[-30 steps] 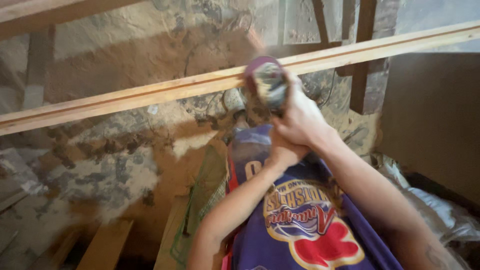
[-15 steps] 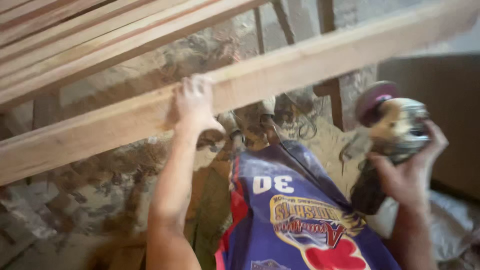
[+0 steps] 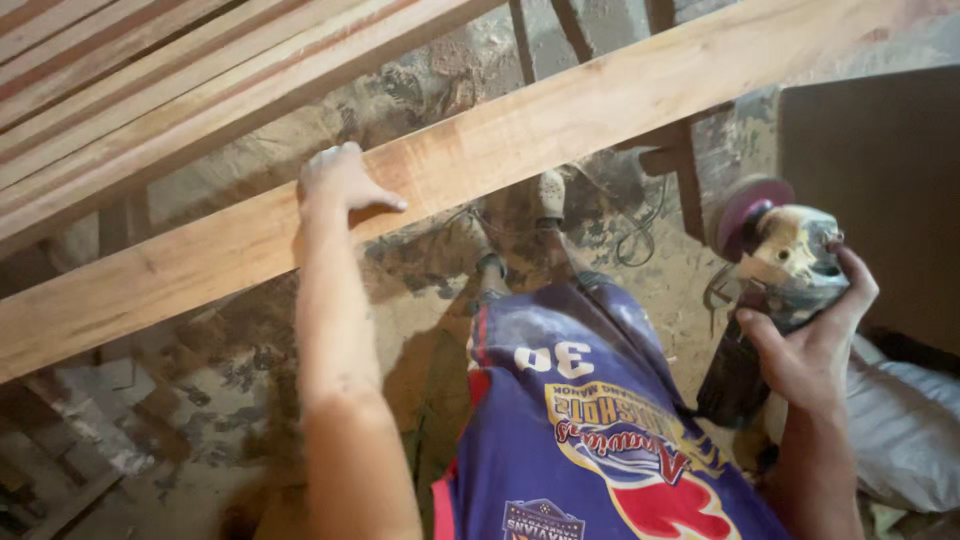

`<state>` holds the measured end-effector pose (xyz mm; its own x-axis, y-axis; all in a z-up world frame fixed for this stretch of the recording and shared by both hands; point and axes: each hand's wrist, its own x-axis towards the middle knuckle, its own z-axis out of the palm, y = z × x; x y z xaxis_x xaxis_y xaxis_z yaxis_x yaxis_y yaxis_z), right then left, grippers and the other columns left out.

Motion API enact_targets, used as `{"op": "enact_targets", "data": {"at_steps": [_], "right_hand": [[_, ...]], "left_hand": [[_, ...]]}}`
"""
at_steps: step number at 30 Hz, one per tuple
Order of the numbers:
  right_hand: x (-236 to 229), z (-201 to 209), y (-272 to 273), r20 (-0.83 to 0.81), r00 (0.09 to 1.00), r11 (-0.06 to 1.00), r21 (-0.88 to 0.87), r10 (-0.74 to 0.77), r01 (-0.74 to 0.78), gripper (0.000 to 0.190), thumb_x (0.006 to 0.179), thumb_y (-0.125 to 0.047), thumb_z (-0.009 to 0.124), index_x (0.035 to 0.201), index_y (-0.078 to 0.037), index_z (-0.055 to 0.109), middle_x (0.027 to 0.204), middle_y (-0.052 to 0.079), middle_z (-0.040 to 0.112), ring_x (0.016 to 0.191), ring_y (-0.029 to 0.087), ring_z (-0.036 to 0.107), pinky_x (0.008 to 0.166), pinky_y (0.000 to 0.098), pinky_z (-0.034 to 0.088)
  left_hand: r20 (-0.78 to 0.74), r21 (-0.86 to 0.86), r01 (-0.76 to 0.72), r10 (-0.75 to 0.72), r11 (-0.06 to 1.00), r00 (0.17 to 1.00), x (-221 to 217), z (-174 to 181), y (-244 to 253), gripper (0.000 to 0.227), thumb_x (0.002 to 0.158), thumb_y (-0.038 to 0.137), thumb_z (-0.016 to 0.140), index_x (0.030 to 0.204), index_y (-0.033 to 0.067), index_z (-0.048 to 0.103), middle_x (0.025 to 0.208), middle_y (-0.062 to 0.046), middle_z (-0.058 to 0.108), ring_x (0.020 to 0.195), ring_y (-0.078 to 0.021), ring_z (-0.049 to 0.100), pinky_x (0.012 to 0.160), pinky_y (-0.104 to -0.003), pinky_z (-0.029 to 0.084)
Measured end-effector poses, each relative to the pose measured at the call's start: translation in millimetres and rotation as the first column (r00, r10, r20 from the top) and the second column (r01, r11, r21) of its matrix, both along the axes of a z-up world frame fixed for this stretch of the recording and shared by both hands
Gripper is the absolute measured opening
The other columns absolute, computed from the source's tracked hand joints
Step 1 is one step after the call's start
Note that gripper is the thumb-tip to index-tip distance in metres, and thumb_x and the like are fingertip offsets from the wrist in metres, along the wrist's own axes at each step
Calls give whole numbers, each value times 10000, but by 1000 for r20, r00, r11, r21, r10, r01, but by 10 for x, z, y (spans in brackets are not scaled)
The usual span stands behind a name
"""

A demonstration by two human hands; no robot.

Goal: The person sands long strips of wood using a handheld power sander, moving the tool along the edges and surfaces of several pieces of lumber.

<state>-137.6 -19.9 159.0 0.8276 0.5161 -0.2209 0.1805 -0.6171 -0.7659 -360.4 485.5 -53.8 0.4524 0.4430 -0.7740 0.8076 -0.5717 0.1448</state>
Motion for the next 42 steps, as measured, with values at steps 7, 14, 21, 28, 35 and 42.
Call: {"op": "enact_targets", "data": {"at_steps": [7,14,21,28,35,42], "right_hand": [[-240,-16,328,-50,999,1000,-16,19,-19,937,836,62,714,1569,-23,137,1335,157,469,1157,195,575,1011,364,525],[-470,-199,639,92,979,983,-19,184,-183,954,827,22,774,1563,2,167,1439,178,413,1322,247,473,1157,401,436],[-674,-381,1043,128,938,929,-236,322,-286,986,850,-81,772,1600,-5,136,1417,290,533,1326,367,587,1121,453,470],[-1210,-608,2021,-110,882,815,-343,459,-467,922,775,-207,731,1518,-22,217,1152,316,659,1008,510,667,882,524,550],[-1329,-483,2193,-198,817,757,-308,542,-576,1017,764,-215,792,1555,-63,171,1168,333,637,976,517,657,857,542,534],[-179,-531,1379,41,936,880,-357,351,-314,984,826,-88,758,1546,-92,87,1175,357,636,1062,486,692,957,490,561]], "left_hand": [[333,329,-212,97,920,938,-290,241,-739,988,377,575,983,1161,75,647,1221,-184,639,1221,-381,550,1056,-636,335],[479,529,-229,-64,818,876,-698,127,-1354,469,682,341,849,1057,113,683,1073,-106,659,1101,-319,611,1101,-606,358],[629,600,-300,-205,742,750,-830,15,-1493,318,765,210,779,1048,143,648,1066,-75,645,1056,-306,608,944,-525,454],[501,492,-53,-233,869,834,-1219,395,-972,549,553,438,887,959,135,677,994,-104,707,969,-313,665,825,-500,503],[605,555,-150,-274,818,747,-1398,247,-993,429,580,440,904,815,197,640,844,-47,678,826,-271,680,737,-431,519],[629,581,-178,-299,795,718,-1431,161,-1001,423,538,433,891,808,217,645,827,-36,658,791,-257,668,717,-412,513]]}}
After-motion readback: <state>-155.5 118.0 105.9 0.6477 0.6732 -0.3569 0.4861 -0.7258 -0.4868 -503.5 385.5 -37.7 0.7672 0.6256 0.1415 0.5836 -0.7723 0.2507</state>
